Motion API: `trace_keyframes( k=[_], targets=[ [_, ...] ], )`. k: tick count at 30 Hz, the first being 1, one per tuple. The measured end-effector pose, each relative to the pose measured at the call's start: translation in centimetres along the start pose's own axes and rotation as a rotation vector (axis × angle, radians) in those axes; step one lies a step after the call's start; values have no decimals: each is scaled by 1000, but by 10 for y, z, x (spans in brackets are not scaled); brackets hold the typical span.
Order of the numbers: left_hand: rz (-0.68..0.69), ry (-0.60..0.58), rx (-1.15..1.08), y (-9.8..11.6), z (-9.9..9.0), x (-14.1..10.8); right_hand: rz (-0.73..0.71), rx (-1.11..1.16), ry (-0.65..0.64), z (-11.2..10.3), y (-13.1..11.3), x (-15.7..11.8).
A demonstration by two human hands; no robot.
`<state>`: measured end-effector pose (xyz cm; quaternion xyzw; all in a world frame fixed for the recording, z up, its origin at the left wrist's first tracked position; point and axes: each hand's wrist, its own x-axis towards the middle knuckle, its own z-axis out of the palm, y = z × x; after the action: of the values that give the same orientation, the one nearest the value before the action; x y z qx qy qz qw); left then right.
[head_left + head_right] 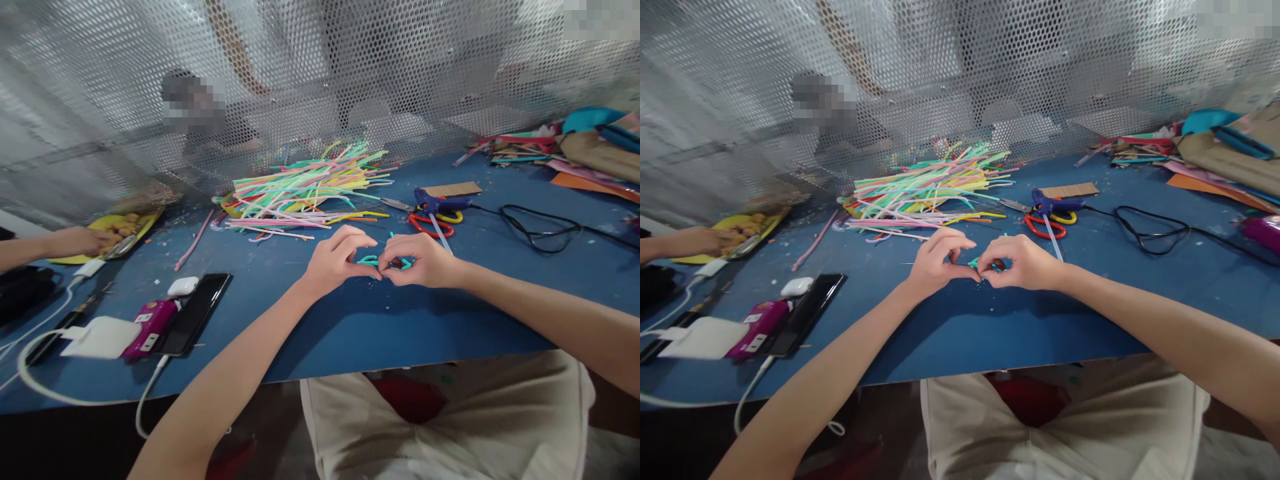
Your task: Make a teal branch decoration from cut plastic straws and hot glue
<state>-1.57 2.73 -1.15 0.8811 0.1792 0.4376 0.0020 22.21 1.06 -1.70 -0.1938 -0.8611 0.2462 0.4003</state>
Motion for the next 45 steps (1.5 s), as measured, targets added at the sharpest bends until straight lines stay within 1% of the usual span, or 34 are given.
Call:
trace_keyframes(
  k=[5, 10, 15, 20, 27, 33, 41, 45],
  targets=[
    [32, 48, 8, 2, 1, 2, 23, 19, 14, 0, -2, 0],
    [68, 59, 50, 0, 1, 1, 37, 44, 11, -3, -4, 2],
    [47, 66, 49, -2, 0, 0, 54, 51, 26, -5, -7, 2],
    [59, 88, 52, -2, -1, 1, 51, 66, 30, -7, -8, 3],
    [77, 73, 56, -2, -1, 1, 1, 54, 1, -6, -2, 1],
    [94, 68, 57, 0, -1, 3, 36, 44, -46, -2, -3, 1],
    [83, 76, 51, 1, -1, 4, 53, 35, -3, -2, -4, 3],
    [52, 65, 60, 0, -1, 2, 74, 31, 11, -4, -5, 2]
  ],
)
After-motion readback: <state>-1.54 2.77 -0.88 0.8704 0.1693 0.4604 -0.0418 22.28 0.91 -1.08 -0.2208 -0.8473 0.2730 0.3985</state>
